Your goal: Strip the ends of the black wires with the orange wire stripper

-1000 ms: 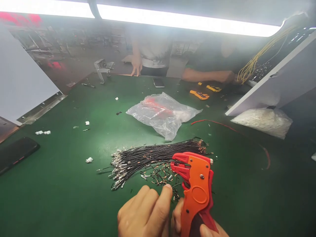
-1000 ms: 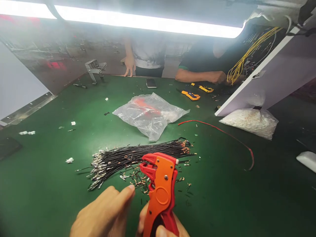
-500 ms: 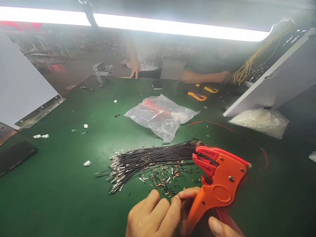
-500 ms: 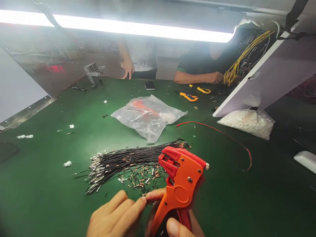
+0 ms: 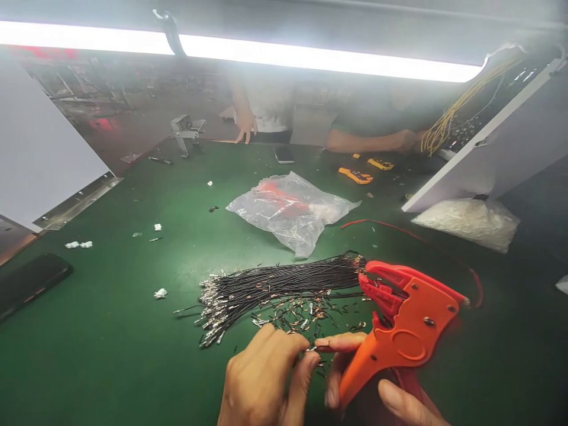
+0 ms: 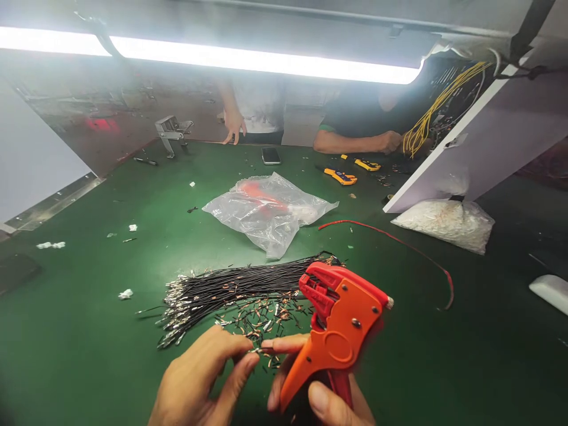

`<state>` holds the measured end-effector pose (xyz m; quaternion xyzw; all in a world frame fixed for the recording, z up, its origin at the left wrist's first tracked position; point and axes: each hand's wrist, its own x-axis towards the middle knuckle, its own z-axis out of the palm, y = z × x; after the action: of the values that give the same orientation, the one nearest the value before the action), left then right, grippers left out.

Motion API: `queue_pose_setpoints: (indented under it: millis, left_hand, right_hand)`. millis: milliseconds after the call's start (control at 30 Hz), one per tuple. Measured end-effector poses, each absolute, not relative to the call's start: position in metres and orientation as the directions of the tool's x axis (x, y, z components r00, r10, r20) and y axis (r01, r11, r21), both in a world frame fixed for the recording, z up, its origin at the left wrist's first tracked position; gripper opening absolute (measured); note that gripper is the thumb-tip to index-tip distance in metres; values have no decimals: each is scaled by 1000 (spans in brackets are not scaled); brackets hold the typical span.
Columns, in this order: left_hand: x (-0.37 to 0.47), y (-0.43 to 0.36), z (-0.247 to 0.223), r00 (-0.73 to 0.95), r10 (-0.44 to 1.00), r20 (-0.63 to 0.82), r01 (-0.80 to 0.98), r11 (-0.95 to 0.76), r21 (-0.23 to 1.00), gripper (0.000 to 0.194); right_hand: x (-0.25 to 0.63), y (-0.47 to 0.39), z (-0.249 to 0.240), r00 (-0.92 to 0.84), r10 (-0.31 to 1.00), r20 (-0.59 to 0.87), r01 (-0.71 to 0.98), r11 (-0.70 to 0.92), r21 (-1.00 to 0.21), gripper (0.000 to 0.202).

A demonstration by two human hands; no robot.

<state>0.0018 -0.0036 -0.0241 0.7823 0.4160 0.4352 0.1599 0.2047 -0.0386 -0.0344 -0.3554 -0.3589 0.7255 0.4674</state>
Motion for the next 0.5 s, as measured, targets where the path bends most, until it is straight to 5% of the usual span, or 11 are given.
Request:
queue_pose_setpoints:
  millis: [267, 500]
  left_hand:
    - [-3, 0, -6, -101, 968, 231, 192, -209, 959, 10]
    - [-16, 12, 15, -209, 970, -121, -142, 93, 986, 25]
  right_hand:
    - [201, -24, -7, -493, 826, -275, -320, -466, -825, 71]
    - [196, -14, -9, -661, 704, -260, -289, -559, -777, 66]
